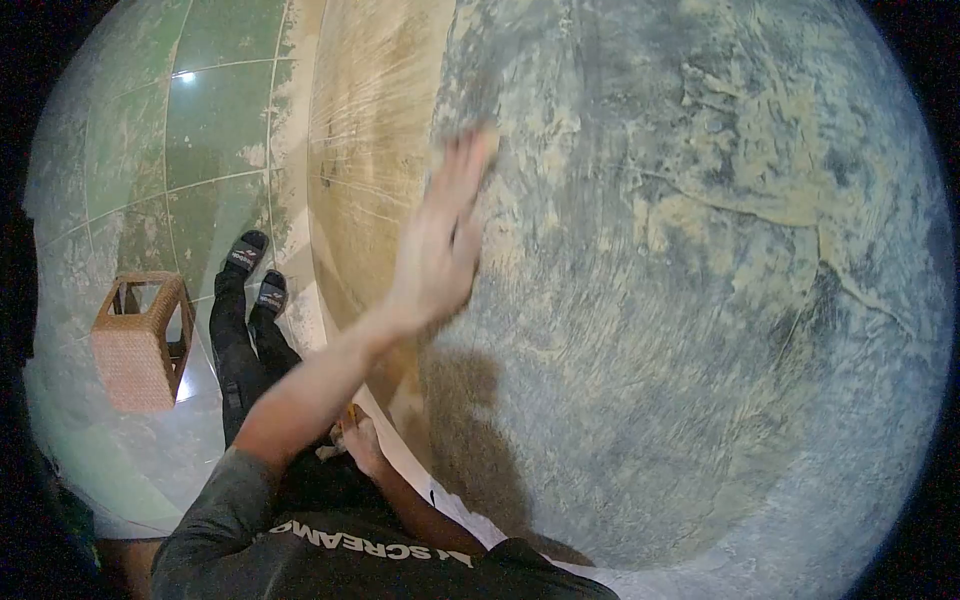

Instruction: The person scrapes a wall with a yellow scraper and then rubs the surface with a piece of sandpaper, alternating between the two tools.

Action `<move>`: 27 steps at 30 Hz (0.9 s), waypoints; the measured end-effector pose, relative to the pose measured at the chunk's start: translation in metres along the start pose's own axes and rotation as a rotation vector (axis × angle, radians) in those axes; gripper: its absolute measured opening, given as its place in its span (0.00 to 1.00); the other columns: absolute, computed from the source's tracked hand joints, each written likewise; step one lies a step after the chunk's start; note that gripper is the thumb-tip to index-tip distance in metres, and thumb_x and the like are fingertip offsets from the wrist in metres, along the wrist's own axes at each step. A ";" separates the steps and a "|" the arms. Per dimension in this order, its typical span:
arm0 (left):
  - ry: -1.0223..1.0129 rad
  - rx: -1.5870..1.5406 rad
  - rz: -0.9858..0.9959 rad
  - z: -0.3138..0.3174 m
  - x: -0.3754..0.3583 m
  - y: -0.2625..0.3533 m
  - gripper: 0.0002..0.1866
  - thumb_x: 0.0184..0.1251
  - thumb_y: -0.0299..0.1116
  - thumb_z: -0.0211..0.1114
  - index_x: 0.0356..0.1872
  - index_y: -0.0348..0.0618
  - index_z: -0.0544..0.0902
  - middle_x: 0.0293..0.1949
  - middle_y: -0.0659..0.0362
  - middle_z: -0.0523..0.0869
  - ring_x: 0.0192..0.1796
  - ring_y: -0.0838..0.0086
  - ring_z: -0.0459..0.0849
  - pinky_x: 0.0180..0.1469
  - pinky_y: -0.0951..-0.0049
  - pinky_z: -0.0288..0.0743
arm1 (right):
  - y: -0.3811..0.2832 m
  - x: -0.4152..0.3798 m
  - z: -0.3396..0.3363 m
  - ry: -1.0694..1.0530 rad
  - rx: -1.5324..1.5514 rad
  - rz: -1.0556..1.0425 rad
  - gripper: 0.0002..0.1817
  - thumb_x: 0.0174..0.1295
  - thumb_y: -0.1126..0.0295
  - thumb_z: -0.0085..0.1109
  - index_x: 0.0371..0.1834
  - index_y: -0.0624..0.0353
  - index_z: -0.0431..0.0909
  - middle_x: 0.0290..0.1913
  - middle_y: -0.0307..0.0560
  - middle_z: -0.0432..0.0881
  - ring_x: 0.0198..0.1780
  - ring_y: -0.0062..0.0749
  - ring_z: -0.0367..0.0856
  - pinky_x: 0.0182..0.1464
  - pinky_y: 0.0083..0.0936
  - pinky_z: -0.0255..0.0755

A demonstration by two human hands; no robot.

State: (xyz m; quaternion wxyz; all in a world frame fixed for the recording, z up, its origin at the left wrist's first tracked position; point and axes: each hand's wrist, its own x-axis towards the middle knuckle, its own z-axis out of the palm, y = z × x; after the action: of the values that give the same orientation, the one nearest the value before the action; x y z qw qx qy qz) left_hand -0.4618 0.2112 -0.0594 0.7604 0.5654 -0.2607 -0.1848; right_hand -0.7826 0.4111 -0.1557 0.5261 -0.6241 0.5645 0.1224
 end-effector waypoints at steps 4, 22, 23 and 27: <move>0.033 -0.018 0.095 0.014 0.030 0.029 0.43 0.74 0.67 0.41 0.76 0.41 0.59 0.76 0.44 0.62 0.78 0.48 0.57 0.77 0.52 0.53 | 0.011 -0.003 0.002 0.014 -0.084 0.132 0.22 0.76 0.53 0.47 0.46 0.65 0.79 0.39 0.49 0.85 0.41 0.36 0.81 0.44 0.39 0.72; -0.505 -0.071 -0.018 -0.002 -0.096 0.011 0.39 0.76 0.56 0.45 0.77 0.38 0.56 0.75 0.42 0.61 0.79 0.48 0.55 0.79 0.54 0.49 | 0.027 0.005 -0.003 0.051 -0.096 -0.108 0.22 0.76 0.57 0.50 0.60 0.66 0.73 0.54 0.51 0.78 0.55 0.36 0.74 0.58 0.35 0.68; -0.289 -0.023 0.000 0.001 -0.080 -0.003 0.38 0.74 0.53 0.48 0.77 0.38 0.57 0.75 0.43 0.62 0.79 0.49 0.56 0.79 0.55 0.49 | 0.025 0.009 -0.005 0.040 -0.042 -0.074 0.22 0.76 0.55 0.51 0.57 0.64 0.74 0.49 0.47 0.80 0.50 0.36 0.77 0.54 0.36 0.70; 0.047 0.017 0.044 -0.001 0.006 -0.007 0.38 0.70 0.46 0.55 0.76 0.38 0.59 0.75 0.43 0.63 0.78 0.49 0.57 0.79 0.56 0.49 | -0.014 0.014 -0.003 -0.023 0.319 0.232 0.21 0.74 0.51 0.54 0.50 0.60 0.78 0.35 0.38 0.81 0.39 0.32 0.81 0.44 0.37 0.75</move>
State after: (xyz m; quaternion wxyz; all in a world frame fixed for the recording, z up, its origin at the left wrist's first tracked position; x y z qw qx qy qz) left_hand -0.4562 0.2064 -0.0654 0.7655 0.5700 -0.2566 -0.1524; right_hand -0.7671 0.3977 -0.1577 0.6072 -0.4621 0.6389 0.0981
